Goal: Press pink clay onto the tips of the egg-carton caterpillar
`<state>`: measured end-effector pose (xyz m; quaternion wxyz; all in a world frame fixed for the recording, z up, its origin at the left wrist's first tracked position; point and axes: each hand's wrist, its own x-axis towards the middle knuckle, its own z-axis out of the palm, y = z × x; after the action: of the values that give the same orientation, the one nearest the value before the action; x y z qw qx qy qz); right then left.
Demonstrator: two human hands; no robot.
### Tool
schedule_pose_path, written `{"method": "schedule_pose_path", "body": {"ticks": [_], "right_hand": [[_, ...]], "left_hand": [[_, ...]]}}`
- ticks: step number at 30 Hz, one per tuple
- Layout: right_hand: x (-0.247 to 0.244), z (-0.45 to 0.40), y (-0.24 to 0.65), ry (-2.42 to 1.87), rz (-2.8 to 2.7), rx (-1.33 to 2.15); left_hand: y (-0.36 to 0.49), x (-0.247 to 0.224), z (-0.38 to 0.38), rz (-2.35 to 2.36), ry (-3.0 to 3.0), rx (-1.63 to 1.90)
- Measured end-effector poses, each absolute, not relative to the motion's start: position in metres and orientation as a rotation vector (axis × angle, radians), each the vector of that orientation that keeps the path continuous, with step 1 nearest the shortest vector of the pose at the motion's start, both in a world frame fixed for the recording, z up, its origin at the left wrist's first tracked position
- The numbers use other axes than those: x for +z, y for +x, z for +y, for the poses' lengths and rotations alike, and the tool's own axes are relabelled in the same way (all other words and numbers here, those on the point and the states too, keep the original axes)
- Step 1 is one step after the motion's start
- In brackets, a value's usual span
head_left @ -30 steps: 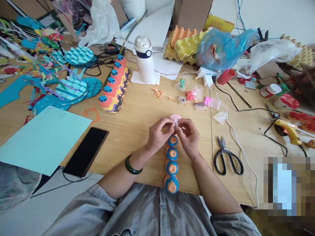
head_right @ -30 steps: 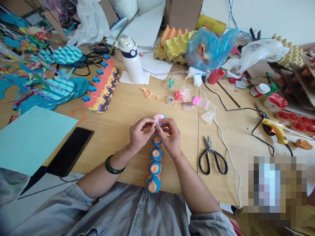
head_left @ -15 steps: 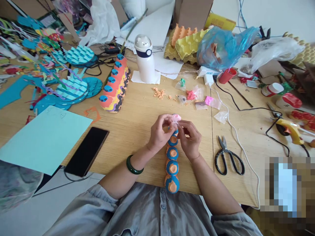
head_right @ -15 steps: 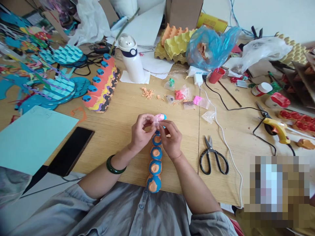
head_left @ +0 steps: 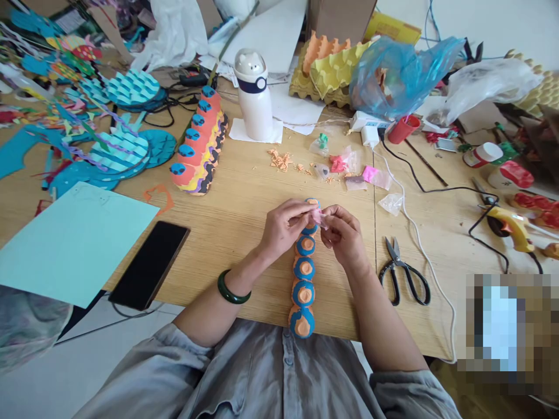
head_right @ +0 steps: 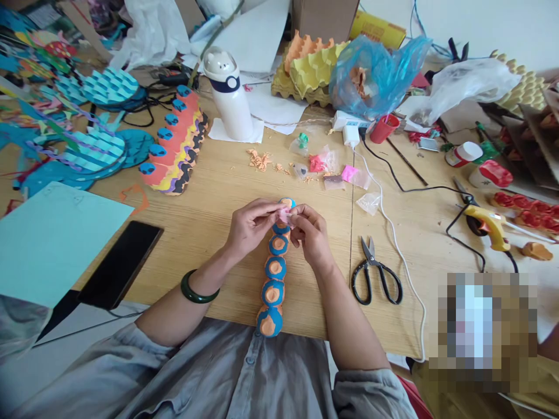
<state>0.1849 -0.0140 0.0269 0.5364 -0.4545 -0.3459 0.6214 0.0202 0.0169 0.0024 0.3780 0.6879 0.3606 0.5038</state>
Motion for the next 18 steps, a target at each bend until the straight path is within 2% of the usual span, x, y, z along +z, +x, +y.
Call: {"method": "schedule_pose_path", "body": {"ticks": [4,10,18], "right_hand": [[0.0272,-0.0146,0.1874,-1.101,-0.907,1.487],[0.0269,-0.0189,0.1865,-1.138,-1.163,1.369],[0.0242,-0.016,0.187,-1.17,-1.122,1.31]], "left_hand": [[0.0214,-0.0005,0.0169,0.938,1.756,1.309],[0.0201,-0.0021,0.0148,0.972,1.606,1.164],[0.0178,0.0008,0.0228,0.95,1.617,1.116]]}}
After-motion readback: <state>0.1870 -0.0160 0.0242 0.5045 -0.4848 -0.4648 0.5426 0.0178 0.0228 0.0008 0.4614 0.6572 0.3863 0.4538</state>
